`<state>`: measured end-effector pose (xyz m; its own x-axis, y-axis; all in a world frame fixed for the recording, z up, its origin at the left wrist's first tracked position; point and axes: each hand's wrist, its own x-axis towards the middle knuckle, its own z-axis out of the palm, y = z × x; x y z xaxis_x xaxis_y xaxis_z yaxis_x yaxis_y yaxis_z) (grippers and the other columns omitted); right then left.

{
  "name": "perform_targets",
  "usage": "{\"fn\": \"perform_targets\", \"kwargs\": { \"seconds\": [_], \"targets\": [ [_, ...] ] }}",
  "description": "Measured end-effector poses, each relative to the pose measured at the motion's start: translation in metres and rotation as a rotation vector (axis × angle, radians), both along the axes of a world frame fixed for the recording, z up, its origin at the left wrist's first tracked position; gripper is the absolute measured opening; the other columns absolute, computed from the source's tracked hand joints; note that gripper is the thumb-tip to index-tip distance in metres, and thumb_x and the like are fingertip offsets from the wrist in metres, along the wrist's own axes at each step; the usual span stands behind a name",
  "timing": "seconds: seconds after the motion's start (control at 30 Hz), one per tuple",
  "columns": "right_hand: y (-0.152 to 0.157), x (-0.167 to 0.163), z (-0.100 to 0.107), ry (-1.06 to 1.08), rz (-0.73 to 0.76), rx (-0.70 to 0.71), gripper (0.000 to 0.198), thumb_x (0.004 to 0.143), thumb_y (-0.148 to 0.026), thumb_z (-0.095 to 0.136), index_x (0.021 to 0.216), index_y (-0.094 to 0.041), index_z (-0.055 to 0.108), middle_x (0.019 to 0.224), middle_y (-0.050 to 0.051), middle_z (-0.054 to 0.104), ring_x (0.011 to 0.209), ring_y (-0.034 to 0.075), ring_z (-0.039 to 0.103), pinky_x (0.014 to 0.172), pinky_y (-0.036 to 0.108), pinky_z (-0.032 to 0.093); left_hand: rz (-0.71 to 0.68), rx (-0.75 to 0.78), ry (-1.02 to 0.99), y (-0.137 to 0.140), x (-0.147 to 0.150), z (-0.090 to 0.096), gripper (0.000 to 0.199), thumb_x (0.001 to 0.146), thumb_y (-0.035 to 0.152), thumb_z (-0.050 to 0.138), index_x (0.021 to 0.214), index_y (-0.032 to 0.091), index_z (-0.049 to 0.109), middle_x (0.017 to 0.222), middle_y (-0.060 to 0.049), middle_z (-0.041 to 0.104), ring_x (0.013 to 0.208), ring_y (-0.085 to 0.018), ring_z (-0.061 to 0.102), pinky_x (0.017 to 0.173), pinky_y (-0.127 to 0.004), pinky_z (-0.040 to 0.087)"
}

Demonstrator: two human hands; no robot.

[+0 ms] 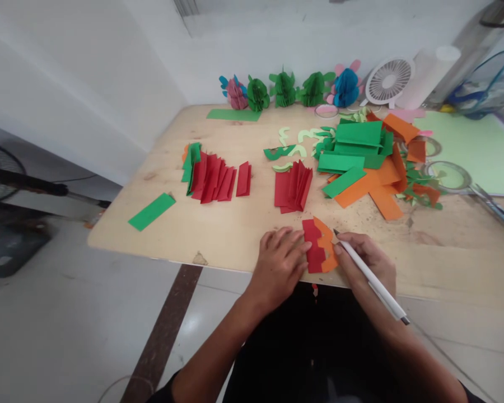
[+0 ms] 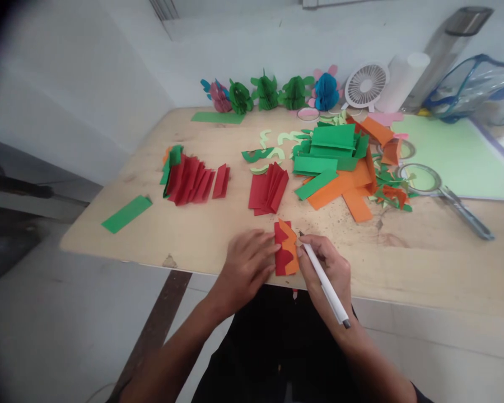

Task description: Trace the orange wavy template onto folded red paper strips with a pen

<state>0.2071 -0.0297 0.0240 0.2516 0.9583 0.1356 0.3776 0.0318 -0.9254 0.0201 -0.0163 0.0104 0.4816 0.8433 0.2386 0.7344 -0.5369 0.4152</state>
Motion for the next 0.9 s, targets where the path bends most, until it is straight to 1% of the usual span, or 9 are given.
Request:
{"fn": "perform_targets", "kwargs": {
  "seconds": [0.13, 0.23, 0.33, 0.47, 0.6, 0.77, 0.9],
  "targets": [
    [0.0005, 0.0011, -0.0024, -0.039, 0.015, 0.019, 0.015, 0.084, -0.034, 0.064, 0.095, -0.024, 0.067, 0.079, 0.001, 0.07, 0.063, 0.013, 0.064, 0.053, 0.022, 0.052, 0.048, 0.023, -0.042, -0.0069, 0.0119, -0.0018, 0.03, 0.094, 0.021, 0.046, 0.12, 0.018, 0.061, 0.136, -0.01, 0.057, 0.129, -0.03, 0.044, 0.106, -0.052, 0.033],
    [0.0013, 0.0011, -0.0052, -0.111, 0.037, 0.028, 0.014, 0.086, -0.033, 0.061, 0.095, -0.024, 0.066, 0.083, 0.002, 0.071, 0.067, 0.014, 0.066, 0.057, 0.024, 0.054, 0.053, -0.002, -0.1, -0.0056, 0.0095, -0.0013, 0.03, 0.094, 0.024, 0.048, 0.122, 0.017, 0.059, 0.134, -0.01, 0.059, 0.128, -0.027, 0.046, 0.107, -0.049, 0.033],
    [0.0035, -0.0004, -0.0072, -0.232, 0.082, 0.037, 0.013, 0.087, -0.031, 0.058, 0.095, -0.025, 0.066, 0.088, 0.002, 0.072, 0.072, 0.016, 0.067, 0.062, 0.027, 0.055, 0.065, -0.013, -0.126, -0.0022, 0.0065, -0.0019, 0.031, 0.093, 0.027, 0.05, 0.121, 0.017, 0.058, 0.132, -0.01, 0.06, 0.127, -0.028, 0.046, 0.108, -0.049, 0.032],
    [0.0066, -0.0011, -0.0072, -0.421, 0.118, 0.148, 0.012, 0.088, -0.028, 0.059, 0.096, -0.025, 0.066, 0.087, 0.002, 0.073, 0.078, 0.018, 0.068, 0.072, 0.031, 0.056, 0.075, -0.009, -0.128, -0.0009, 0.0075, -0.0038, 0.029, 0.092, 0.027, 0.052, 0.118, 0.016, 0.057, 0.132, -0.01, 0.06, 0.128, -0.028, 0.045, 0.11, -0.05, 0.03],
    [0.0053, 0.0024, -0.0039, -0.551, 0.177, 0.236, 0.011, 0.09, -0.026, 0.057, 0.099, -0.023, 0.063, 0.086, 0.002, 0.074, 0.08, 0.019, 0.068, 0.076, 0.032, 0.054, 0.075, -0.004, -0.121, -0.0017, 0.0088, -0.0039, 0.028, 0.092, 0.026, 0.053, 0.118, 0.016, 0.057, 0.132, -0.01, 0.06, 0.129, -0.028, 0.045, 0.11, -0.05, 0.029],
    [0.0013, 0.0066, -0.0025, -0.575, 0.249, 0.288, 0.013, 0.091, -0.022, 0.055, 0.102, -0.023, 0.061, 0.086, 0.001, 0.075, 0.073, 0.017, 0.068, 0.076, 0.031, 0.052, 0.072, 0.011, -0.116, -0.0016, 0.0085, -0.0035, 0.03, 0.093, 0.027, 0.052, 0.12, 0.016, 0.057, 0.131, -0.01, 0.061, 0.128, -0.028, 0.046, 0.109, -0.05, 0.03],
    [0.0014, 0.0059, -0.0057, -0.578, 0.269, 0.306, 0.015, 0.091, -0.02, 0.055, 0.105, -0.022, 0.062, 0.09, 0.002, 0.075, 0.074, 0.017, 0.068, 0.079, 0.032, 0.051, 0.079, 0.019, -0.108, -0.0016, 0.0087, -0.004, 0.032, 0.094, 0.029, 0.049, 0.123, 0.017, 0.056, 0.132, -0.01, 0.06, 0.127, -0.028, 0.046, 0.109, -0.051, 0.03]
  ]
}}
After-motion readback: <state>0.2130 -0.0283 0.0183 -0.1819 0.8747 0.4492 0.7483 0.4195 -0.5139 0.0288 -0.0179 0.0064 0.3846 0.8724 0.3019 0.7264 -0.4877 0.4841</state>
